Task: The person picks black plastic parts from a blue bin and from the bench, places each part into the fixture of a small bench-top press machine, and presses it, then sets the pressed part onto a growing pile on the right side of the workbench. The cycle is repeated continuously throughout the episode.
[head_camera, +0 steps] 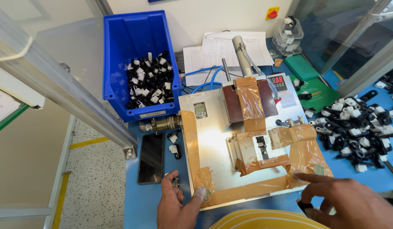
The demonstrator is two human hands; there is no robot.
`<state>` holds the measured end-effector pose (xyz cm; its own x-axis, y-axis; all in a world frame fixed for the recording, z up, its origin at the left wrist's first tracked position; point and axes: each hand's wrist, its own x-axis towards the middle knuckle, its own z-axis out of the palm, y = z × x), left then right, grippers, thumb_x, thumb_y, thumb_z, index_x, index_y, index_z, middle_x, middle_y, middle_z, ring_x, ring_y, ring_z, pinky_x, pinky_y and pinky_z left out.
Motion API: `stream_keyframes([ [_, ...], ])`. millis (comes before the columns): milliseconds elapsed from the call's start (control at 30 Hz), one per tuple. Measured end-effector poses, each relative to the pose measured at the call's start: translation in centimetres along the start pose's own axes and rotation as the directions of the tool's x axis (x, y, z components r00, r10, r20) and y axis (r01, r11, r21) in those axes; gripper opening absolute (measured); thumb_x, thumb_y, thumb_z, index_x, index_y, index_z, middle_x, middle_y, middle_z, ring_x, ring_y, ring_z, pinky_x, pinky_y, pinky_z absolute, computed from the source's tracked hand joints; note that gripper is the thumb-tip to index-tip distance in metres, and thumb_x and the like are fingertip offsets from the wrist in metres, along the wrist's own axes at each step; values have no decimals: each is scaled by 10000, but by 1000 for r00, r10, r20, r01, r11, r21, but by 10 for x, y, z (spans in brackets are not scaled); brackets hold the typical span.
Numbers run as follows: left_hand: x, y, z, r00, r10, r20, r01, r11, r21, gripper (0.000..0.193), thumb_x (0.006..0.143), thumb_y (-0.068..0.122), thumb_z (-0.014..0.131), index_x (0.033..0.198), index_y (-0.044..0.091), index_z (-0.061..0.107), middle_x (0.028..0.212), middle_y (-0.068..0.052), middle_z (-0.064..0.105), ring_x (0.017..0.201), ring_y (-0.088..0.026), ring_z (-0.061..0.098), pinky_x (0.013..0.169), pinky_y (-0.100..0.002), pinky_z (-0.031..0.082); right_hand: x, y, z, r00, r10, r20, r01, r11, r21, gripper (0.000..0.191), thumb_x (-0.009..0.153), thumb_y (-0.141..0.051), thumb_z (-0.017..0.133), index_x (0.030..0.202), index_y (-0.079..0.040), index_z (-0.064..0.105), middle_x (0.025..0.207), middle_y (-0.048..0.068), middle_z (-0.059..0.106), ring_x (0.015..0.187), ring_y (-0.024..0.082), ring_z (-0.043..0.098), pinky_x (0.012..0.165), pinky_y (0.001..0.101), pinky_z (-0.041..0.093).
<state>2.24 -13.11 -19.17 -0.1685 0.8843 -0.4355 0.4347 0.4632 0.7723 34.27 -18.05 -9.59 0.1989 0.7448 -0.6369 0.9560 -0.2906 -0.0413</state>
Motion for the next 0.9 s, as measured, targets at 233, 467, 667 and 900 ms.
stream_keyframes([
  [233, -4, 1, 6, 992, -111, -65, 113, 993, 34, 990, 658, 261, 972, 1459, 138, 404, 686, -10, 429, 586, -132, 477, 604, -296, 453, -4, -9, -51, 955, 146, -258, -98, 977, 190, 271, 824, -268, 848, 1093, -270, 817, 1152, -104, 742, 831, 74, 770, 737, 238, 622],
  [467, 7, -5, 5, 989, -146, 29, 144, 988, 56, 1086, 674, 257, 993, 1501, 137, 298, 711, 16, 460, 601, -89, 488, 630, -264, 483, 6, -16, -63, 793, -358, -493, 476, 869, 135, 284, 748, -301, 835, 1027, -266, 866, 1151, -129, 756, 788, 41, 717, 618, 248, 626],
  [667, 2, -6, 9, 992, -123, -38, 126, 989, 76, 1013, 665, 253, 989, 1460, 129, 373, 704, 2, 460, 606, -118, 520, 644, -283, 497, -22, -55, -79, 941, 100, -324, -15, 967, 256, 292, 844, -311, 831, 1125, -229, 837, 913, 5, 818, 801, 109, 778, 744, 267, 652],
  [900, -2, 4, 4, 988, -154, 7, 153, 985, 84, 978, 680, 264, 976, 1435, 150, 366, 726, -7, 443, 656, -127, 533, 696, -290, 507, -28, -96, -99, 922, 77, -380, 36, 959, 281, 304, 847, -253, 807, 1137, -167, 824, 877, 33, 853, 801, 141, 797, 766, 284, 636],
])
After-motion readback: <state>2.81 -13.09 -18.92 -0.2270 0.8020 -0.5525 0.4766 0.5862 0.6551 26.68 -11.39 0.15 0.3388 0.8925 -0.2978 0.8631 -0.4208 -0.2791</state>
